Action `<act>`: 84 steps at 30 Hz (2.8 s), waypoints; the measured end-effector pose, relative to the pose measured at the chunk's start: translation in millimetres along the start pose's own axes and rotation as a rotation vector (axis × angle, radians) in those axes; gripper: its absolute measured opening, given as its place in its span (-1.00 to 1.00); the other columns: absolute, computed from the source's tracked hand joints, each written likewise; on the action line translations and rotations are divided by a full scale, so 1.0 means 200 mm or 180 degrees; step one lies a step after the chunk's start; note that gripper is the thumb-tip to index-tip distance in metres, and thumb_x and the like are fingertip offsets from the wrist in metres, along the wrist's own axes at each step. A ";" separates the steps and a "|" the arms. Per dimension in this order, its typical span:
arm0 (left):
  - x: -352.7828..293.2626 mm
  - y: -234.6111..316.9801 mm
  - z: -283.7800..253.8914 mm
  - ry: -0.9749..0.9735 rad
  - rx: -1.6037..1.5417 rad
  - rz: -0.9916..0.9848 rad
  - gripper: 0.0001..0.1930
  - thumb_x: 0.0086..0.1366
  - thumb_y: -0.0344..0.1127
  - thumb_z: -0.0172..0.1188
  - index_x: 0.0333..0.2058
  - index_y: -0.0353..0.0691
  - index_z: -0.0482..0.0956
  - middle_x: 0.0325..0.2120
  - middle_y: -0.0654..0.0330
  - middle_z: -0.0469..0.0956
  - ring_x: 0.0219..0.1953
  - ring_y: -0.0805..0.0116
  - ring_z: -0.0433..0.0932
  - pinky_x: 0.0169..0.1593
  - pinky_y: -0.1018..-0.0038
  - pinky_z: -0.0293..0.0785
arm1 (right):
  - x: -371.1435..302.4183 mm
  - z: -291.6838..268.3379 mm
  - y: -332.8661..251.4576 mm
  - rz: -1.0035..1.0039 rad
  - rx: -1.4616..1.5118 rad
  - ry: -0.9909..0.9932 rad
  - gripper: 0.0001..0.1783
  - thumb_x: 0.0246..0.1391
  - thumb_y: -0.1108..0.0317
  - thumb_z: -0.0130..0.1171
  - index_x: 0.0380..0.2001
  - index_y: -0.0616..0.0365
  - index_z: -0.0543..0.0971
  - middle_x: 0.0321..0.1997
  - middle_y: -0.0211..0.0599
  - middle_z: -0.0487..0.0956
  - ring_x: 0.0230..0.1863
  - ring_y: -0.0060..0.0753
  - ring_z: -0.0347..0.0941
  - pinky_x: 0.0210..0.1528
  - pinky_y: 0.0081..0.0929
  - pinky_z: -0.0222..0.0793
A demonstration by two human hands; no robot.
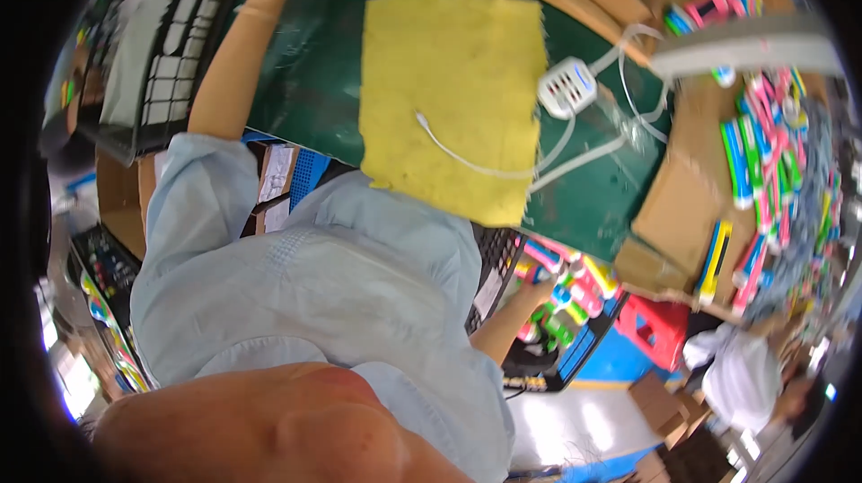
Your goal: Inspecting and wiping hand-held flashlights at a factory workstation.
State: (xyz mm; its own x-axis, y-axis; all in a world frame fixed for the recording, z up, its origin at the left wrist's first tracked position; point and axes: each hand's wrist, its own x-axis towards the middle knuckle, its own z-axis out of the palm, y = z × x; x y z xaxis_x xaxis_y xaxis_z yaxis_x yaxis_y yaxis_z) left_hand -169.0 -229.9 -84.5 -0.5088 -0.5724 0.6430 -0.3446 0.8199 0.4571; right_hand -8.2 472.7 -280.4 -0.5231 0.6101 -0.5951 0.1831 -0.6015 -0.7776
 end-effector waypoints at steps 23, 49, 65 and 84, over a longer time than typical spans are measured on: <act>-0.94 0.68 -0.57 -0.4855 -0.5545 -0.3139 -0.31 0.22 0.29 -0.29 -0.10 -0.30 0.35 -0.61 0.19 0.47 -0.69 0.45 0.46 -0.73 0.59 0.32 | -1.59 1.43 0.02 0.0983 -0.0670 -0.4493 -0.36 -0.06 0.05 0.16 -0.07 0.37 0.32 0.06 0.01 0.33 0.10 -0.07 0.27 0.13 -0.18 0.18; -0.68 0.97 -0.62 -0.3919 -0.5459 -0.3509 -0.71 0.23 -0.11 0.02 -0.24 -0.20 0.30 -0.48 0.16 0.42 -0.55 0.38 0.44 -0.47 0.47 0.45 | -1.47 1.25 0.20 -0.4644 -0.2919 -0.4227 -0.48 -0.40 0.62 0.21 -0.20 0.27 0.39 -0.24 -0.03 0.40 -0.18 0.09 0.33 -0.14 -0.17 0.26; -0.60 0.84 -0.30 -0.1797 -0.1488 -0.0451 -0.04 -0.09 -0.06 0.33 0.07 -0.44 -0.12 -0.12 -0.34 0.21 -0.29 -0.12 0.47 -0.23 0.26 0.46 | -1.31 1.37 -0.12 -0.1186 -0.1544 -0.3897 -0.83 -0.02 0.52 0.13 -0.29 0.29 0.55 -0.33 -0.32 0.52 -0.49 -0.71 0.27 -0.49 -0.75 0.17; -0.73 0.91 -0.63 -0.3150 -0.4688 -0.2093 -0.56 0.21 -0.01 0.06 -0.15 -0.29 0.36 -0.40 0.21 0.46 -0.38 0.53 0.43 -0.32 0.59 0.41 | -1.51 1.51 -0.22 -0.3890 -0.2349 -0.5653 -0.77 -0.33 0.65 0.09 -0.47 0.23 0.50 -0.53 -0.28 0.40 -0.44 -0.20 0.34 -0.41 -0.36 0.26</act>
State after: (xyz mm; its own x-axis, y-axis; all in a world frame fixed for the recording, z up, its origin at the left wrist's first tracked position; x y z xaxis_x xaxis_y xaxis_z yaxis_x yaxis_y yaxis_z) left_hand -57.9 1.4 -18.3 -0.9880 -0.0972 -0.1201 -0.0616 -0.4647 0.8833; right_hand -108.9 158.3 -5.5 -0.4802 -0.7498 0.4553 -0.7360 0.0620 -0.6741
